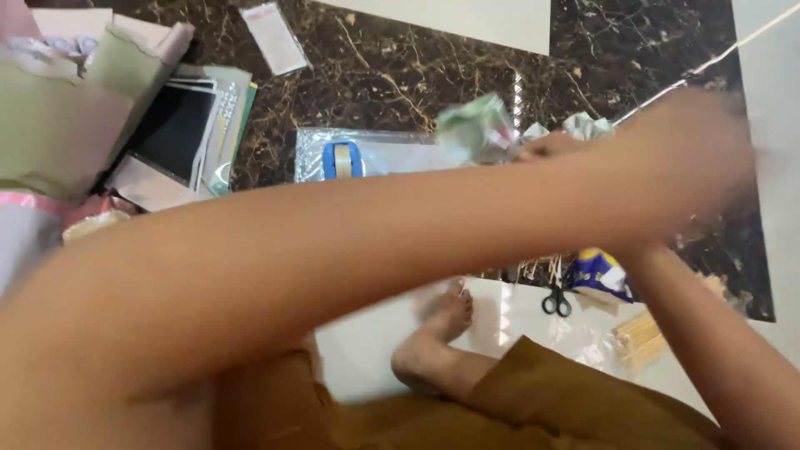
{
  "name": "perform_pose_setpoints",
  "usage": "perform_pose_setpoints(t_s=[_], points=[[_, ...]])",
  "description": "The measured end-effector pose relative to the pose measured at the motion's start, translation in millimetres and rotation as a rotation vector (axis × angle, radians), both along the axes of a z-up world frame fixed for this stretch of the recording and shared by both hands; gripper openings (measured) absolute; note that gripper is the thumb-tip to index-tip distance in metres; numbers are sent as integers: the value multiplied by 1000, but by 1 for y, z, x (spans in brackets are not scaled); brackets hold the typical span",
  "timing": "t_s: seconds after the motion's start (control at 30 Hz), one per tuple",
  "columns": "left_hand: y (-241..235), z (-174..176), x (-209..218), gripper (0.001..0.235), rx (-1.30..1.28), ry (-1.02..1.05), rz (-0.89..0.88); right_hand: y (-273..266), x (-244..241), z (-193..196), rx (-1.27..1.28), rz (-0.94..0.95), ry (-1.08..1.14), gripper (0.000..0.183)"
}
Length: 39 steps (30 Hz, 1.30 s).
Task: The person is creating a money bouquet by folding banknotes, taping them to wooden skewers, and arranging them into a floral foam base.
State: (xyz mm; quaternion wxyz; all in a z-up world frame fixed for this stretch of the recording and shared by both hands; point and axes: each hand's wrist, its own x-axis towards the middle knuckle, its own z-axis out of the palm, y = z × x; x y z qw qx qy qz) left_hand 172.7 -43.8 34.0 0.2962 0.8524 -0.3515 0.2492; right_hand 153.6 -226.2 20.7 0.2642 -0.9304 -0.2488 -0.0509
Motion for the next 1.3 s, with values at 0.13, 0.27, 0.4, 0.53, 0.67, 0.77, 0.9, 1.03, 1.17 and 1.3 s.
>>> perform_pose_setpoints(t_s=[0.13,0.27,0.4,0.53,0.67,0.77,0.9,1.03,1.17,1.3], points=[[20,-23,15,54,298,0,-50,13,-22,-37,-257,-92,101,19],[76,-71,22,57,525,682,-254,56,-21,-15,-261,219,164,7],[104,-90,24,41,514,831,-437,92,-14,-24,-309,276,140,10],[147,-91,20,39,478,886,-453,122,-17,-48,-412,223,105,11],[182,-105,16,35,397,1073,-316,154,-37,-69,-306,88,-140,8],[206,-106,13,34,389,1104,-251,181,-61,-67,-5,-66,-307,19],[248,-120,2,37,277,1145,-126,201,-107,-89,410,-407,-98,15],[268,-141,-16,40,213,1157,-18,204,-103,-220,518,-522,525,40],[269,-191,-25,31,-139,1354,-96,220,-84,-264,487,-442,655,45],[275,-206,-42,24,-201,1426,-83,224,-78,-286,376,-444,668,32]])
